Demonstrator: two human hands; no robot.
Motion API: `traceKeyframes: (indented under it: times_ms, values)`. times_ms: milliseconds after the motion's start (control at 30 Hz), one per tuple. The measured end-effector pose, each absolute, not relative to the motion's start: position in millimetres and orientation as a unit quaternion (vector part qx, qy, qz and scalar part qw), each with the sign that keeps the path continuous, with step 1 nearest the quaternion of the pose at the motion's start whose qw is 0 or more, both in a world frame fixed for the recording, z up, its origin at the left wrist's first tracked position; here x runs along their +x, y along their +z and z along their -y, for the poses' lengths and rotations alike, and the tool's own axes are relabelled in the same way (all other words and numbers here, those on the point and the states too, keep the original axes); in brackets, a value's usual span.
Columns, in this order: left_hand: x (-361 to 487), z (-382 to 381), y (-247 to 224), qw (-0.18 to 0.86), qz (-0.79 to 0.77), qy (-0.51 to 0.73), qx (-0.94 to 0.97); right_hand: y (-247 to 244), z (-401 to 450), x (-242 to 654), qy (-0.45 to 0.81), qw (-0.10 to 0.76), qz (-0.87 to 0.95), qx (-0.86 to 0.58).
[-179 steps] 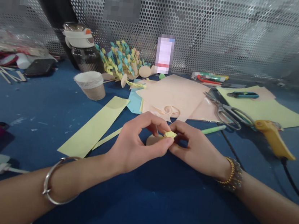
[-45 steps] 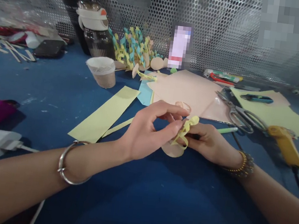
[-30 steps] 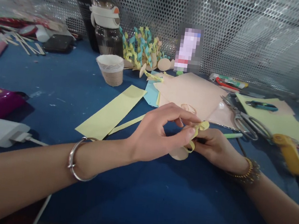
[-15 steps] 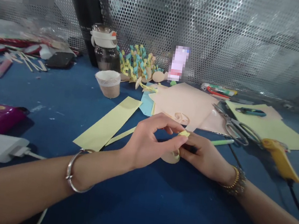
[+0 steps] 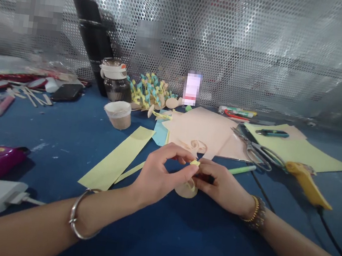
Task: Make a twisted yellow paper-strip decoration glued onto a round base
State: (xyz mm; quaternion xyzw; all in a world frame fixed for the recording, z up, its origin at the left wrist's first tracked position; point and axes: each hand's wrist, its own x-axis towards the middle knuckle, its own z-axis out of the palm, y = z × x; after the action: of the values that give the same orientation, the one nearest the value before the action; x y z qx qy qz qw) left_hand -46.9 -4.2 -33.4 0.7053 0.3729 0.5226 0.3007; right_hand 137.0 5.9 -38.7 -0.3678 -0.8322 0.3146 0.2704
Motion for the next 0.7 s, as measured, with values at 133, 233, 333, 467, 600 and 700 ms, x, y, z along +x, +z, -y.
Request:
traceKeyframes:
  times_ms: [133, 233, 333, 467, 600, 700]
  values:
    - [-46.9, 5.2, -32.7, 0.302, -0.368, 0.519, 0.710, -39.8, -6.8, 137.0, 0.309, 0.277, 0.833, -0.366]
    - [-47.3, 6.2, -32.8, 0.300, -0.372, 0.515, 0.712, -39.8, -6.8, 136.3, 0.312, 0.274, 0.830, -0.372]
    - [-47.7, 6.4, -32.8, 0.303, -0.373, 0.511, 0.712, -39.4, -6.6, 136.0, 0.314, 0.274, 0.828, -0.375]
    - [-47.9, 5.9, -32.3, 0.308, -0.376, 0.513, 0.708, -39.6, -6.6, 136.1, 0.311, 0.276, 0.832, -0.368]
    - [-48.3, 5.7, -32.5, 0.308, -0.376, 0.510, 0.709, -40.1, -6.4, 135.4, 0.313, 0.272, 0.833, -0.367]
    - [-48.2, 6.3, -32.6, 0.310, -0.376, 0.510, 0.709, -39.4, -6.2, 134.6, 0.309, 0.276, 0.834, -0.365]
